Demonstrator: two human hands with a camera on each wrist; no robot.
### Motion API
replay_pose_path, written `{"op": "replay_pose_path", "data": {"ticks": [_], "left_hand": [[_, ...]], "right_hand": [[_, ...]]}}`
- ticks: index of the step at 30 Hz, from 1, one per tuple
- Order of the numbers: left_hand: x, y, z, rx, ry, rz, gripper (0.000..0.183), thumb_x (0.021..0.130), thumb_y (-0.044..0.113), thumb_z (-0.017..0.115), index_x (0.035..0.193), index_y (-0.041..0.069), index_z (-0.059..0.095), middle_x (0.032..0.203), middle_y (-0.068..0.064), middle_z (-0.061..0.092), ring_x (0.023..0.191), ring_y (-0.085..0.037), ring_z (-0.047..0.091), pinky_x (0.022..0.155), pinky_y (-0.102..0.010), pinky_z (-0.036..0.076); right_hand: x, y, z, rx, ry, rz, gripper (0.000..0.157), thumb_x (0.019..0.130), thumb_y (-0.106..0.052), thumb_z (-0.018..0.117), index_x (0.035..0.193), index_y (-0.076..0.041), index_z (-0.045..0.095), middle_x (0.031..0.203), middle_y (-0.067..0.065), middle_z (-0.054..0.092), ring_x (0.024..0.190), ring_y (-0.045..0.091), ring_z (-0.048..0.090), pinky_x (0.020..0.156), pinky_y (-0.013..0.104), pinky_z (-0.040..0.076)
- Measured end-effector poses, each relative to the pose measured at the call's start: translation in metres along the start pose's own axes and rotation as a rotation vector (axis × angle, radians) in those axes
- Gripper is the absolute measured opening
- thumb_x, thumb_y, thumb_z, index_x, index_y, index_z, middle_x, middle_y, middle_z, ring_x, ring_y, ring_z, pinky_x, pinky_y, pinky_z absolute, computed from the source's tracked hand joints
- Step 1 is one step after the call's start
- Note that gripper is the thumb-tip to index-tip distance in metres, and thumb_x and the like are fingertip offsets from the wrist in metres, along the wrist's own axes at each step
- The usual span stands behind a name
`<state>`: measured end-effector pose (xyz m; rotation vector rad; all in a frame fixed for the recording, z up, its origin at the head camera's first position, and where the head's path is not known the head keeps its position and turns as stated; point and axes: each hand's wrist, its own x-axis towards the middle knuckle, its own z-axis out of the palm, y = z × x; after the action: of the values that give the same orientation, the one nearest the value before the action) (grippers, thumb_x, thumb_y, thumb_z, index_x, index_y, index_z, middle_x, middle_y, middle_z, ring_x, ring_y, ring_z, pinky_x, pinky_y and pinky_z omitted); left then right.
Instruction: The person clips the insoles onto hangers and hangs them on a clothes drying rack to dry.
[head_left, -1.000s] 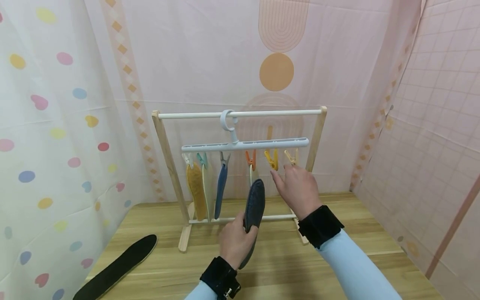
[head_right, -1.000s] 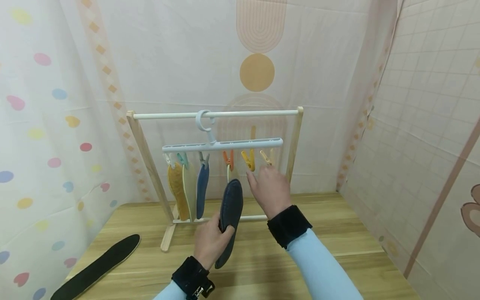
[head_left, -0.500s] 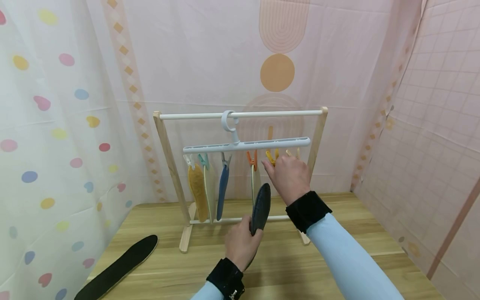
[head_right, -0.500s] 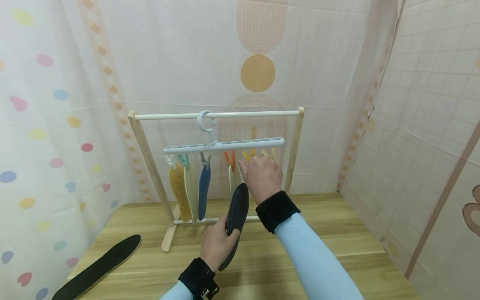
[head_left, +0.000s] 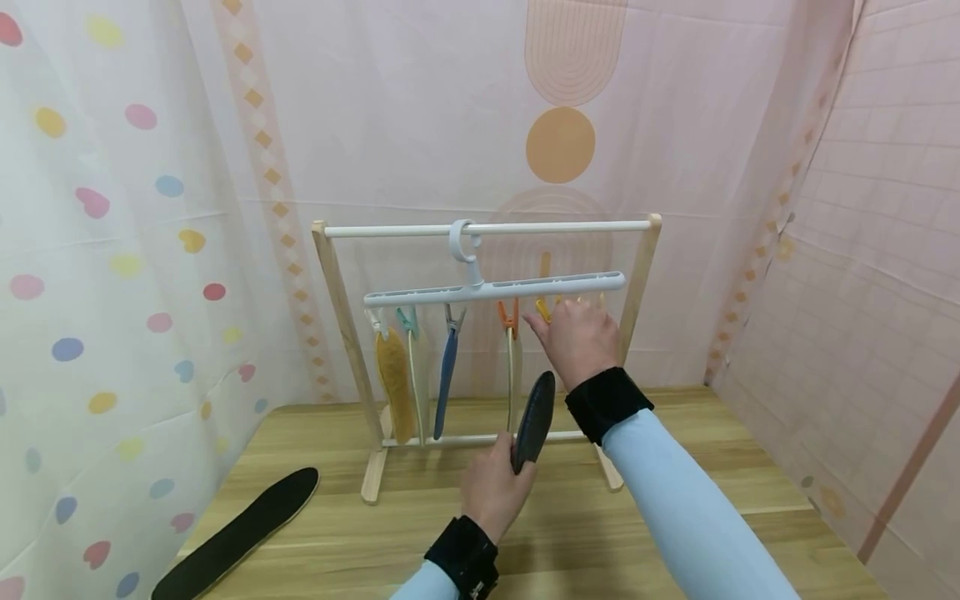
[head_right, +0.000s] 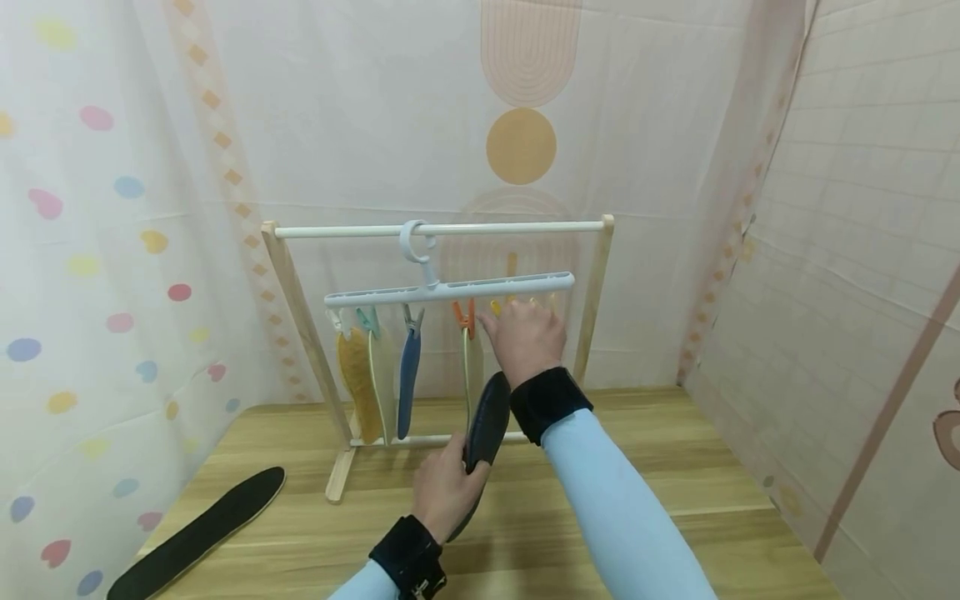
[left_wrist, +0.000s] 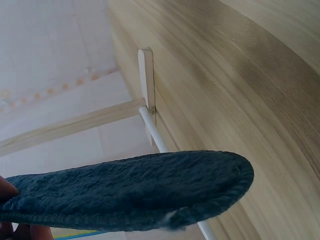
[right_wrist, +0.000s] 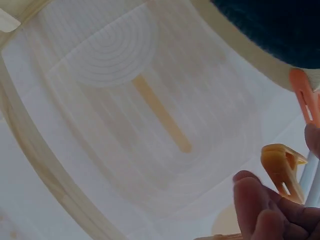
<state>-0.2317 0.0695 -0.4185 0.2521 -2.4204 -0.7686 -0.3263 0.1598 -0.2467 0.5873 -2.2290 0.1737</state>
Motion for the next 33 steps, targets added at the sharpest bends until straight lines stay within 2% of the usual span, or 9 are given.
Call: {"op": "replay_pose_path", "data": {"ticks": [5,10,16,24,33], "left_hand": [[0.001,0.002,0.0,0.016,0.001,-0.01,0.017,0.077,0.024,0.065,0.083,0.015,0.052,0.057,0.008,0.044,0.043,-0.006,0.039,0.041,-0.023,0.03],[0.0,0.003,0.0,0.024,0.019,0.004,0.016,0.076,0.022,0.066,0.081,0.015,0.051,0.056,0.008,0.045,0.043,-0.006,0.039,0.041,-0.023,0.03],[0.0,0.004,0.001,0.022,0.028,0.019,0.015,0.075,0.022,0.065,0.079,0.016,0.052,0.057,0.009,0.045,0.044,-0.006,0.039,0.042,-0.023,0.031],[0.004,0.007,0.001,-0.008,0.076,0.035,0.013,0.075,0.019,0.063,0.073,0.016,0.051,0.053,0.009,0.044,0.04,-0.004,0.038,0.037,-0.022,0.029],[0.014,0.019,-0.006,-0.008,0.073,0.037,0.016,0.074,0.017,0.065,0.07,0.015,0.049,0.052,0.008,0.043,0.038,-0.005,0.038,0.035,-0.022,0.029]], "right_hand": [[0.005,0.003,0.005,-0.039,-0.02,-0.003,0.064,0.087,-0.058,0.044,0.042,-0.012,0.036,0.044,-0.003,0.025,0.032,0.009,0.025,0.031,0.023,0.02],[0.012,0.004,0.008,-0.03,-0.008,-0.002,0.066,0.086,-0.058,0.044,0.041,-0.012,0.036,0.042,-0.004,0.024,0.032,0.009,0.023,0.03,0.024,0.019],[0.018,0.006,0.011,-0.026,-0.045,0.023,0.063,0.088,-0.053,0.047,0.042,-0.011,0.039,0.044,-0.002,0.027,0.032,0.011,0.029,0.03,0.024,0.02],[0.02,0.004,0.005,0.016,-0.062,0.044,0.062,0.088,-0.051,0.048,0.042,-0.01,0.04,0.044,-0.001,0.029,0.033,0.013,0.031,0.031,0.025,0.022],[0.021,0.003,-0.001,0.079,-0.115,0.062,0.06,0.09,-0.046,0.047,0.043,-0.01,0.042,0.044,0.0,0.031,0.035,0.014,0.034,0.032,0.027,0.025]]}}
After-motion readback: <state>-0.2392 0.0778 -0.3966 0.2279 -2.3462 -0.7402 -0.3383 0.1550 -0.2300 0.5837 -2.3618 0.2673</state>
